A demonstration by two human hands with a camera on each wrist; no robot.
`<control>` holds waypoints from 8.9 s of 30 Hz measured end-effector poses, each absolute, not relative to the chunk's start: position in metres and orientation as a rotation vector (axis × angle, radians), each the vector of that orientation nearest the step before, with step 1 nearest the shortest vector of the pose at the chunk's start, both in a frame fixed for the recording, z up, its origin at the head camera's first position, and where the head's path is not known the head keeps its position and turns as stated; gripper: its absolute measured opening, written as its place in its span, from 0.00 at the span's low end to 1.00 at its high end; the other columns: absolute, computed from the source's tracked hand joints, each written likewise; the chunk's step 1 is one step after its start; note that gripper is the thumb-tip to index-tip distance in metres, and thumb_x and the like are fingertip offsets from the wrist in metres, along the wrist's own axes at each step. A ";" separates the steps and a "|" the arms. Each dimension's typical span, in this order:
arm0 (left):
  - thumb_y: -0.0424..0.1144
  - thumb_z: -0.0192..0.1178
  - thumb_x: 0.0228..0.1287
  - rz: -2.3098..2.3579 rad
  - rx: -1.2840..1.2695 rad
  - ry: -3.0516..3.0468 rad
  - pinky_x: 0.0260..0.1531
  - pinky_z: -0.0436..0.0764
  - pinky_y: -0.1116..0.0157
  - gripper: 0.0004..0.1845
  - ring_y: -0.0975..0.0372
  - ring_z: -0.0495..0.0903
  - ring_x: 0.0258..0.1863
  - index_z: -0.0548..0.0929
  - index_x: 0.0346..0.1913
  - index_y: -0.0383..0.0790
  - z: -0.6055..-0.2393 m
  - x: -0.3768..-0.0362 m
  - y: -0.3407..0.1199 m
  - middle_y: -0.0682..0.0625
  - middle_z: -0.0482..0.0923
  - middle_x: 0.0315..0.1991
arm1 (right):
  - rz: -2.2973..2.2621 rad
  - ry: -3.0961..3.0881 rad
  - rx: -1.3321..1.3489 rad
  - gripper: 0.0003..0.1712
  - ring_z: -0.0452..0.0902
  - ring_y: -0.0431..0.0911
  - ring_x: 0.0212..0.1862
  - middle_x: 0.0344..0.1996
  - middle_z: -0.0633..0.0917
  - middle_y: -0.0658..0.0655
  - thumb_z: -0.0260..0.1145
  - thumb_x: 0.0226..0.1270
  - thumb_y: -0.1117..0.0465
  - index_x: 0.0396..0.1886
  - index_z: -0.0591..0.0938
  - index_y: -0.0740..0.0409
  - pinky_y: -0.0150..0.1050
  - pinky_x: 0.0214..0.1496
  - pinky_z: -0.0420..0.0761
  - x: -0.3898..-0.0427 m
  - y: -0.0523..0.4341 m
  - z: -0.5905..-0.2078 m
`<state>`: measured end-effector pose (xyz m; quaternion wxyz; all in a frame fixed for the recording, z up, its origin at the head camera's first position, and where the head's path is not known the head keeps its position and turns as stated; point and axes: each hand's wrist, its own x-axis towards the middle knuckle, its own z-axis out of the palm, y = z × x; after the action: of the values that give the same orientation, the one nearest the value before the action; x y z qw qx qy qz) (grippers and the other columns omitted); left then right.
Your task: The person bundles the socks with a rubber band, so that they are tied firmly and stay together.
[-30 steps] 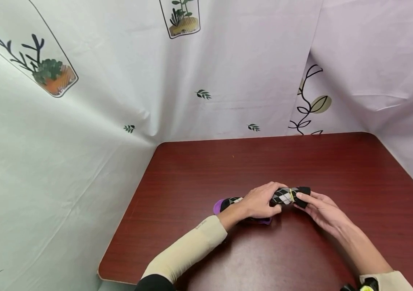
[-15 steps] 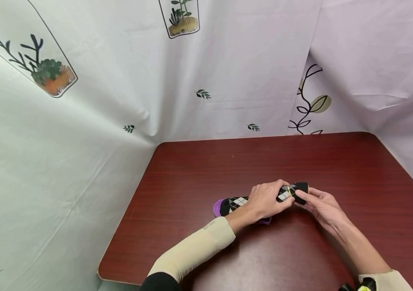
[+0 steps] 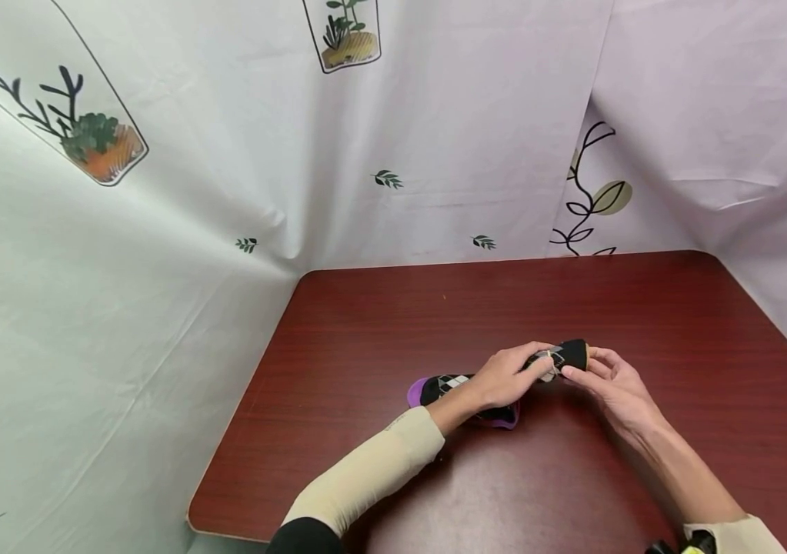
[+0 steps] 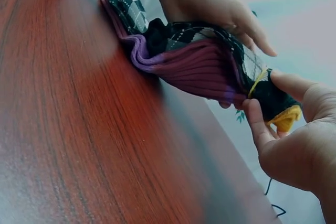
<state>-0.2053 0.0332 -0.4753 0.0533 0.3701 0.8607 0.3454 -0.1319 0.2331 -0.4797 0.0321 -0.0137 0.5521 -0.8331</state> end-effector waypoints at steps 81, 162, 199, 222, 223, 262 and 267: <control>0.40 0.71 0.56 0.645 1.605 2.651 0.41 0.69 0.81 0.19 0.80 0.71 0.37 0.77 0.49 0.53 -0.463 -0.212 0.013 0.66 0.75 0.38 | -2.022 2.669 -0.825 0.23 0.80 0.38 0.49 0.44 0.81 0.60 0.72 0.44 0.86 0.37 0.82 0.62 0.29 0.52 0.79 -0.129 0.224 -0.498; 0.62 0.70 0.54 0.497 1.554 2.733 0.44 0.70 0.75 0.24 0.75 0.70 0.39 0.78 0.48 0.56 -0.456 -0.203 0.010 0.67 0.74 0.41 | -1.938 3.045 -1.214 0.25 0.79 0.43 0.42 0.35 0.83 0.63 0.63 0.32 0.91 0.22 0.77 0.58 0.22 0.47 0.74 -0.113 0.207 -0.471; 0.39 0.74 0.57 1.375 0.989 2.166 0.40 0.78 0.75 0.12 0.73 0.79 0.34 0.86 0.44 0.44 -0.455 -0.213 0.017 0.61 0.84 0.34 | -1.995 2.742 -0.663 0.27 0.81 0.31 0.48 0.46 0.85 0.49 0.74 0.50 0.80 0.53 0.81 0.69 0.27 0.48 0.79 -0.123 0.221 -0.498; 0.48 0.69 0.62 1.296 0.749 2.283 0.29 0.76 0.73 0.16 0.71 0.77 0.30 0.88 0.49 0.45 -0.456 -0.213 0.032 0.61 0.83 0.37 | -1.913 2.607 -0.147 0.23 0.84 0.36 0.38 0.40 0.88 0.52 0.69 0.67 0.56 0.56 0.80 0.66 0.30 0.36 0.80 -0.127 0.220 -0.487; 0.49 0.70 0.61 1.293 0.760 2.301 0.31 0.76 0.74 0.16 0.72 0.78 0.31 0.87 0.49 0.45 -0.456 -0.213 0.032 0.62 0.83 0.38 | -1.908 2.622 -0.142 0.23 0.85 0.37 0.36 0.37 0.89 0.53 0.70 0.67 0.56 0.55 0.81 0.66 0.30 0.34 0.80 -0.127 0.219 -0.488; 0.50 0.70 0.60 0.827 0.979 2.006 0.51 0.75 0.73 0.21 0.72 0.78 0.44 0.82 0.56 0.50 -0.470 -0.237 -0.028 0.62 0.82 0.43 | -1.778 2.718 -0.335 0.21 0.85 0.40 0.36 0.40 0.88 0.50 0.72 0.64 0.58 0.54 0.82 0.63 0.33 0.34 0.82 -0.130 0.240 -0.453; 0.52 0.68 0.62 0.791 1.081 2.022 0.49 0.75 0.74 0.16 0.73 0.78 0.40 0.83 0.51 0.53 -0.473 -0.234 -0.039 0.63 0.83 0.41 | -1.865 2.645 -0.266 0.23 0.85 0.36 0.38 0.40 0.88 0.44 0.70 0.66 0.59 0.57 0.80 0.67 0.31 0.36 0.82 -0.128 0.246 -0.445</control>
<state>-0.2339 -0.0392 -0.4731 0.3506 0.4173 0.7808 0.3055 -0.1281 0.2463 -0.4450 -0.0528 -0.0819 0.8135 -0.5734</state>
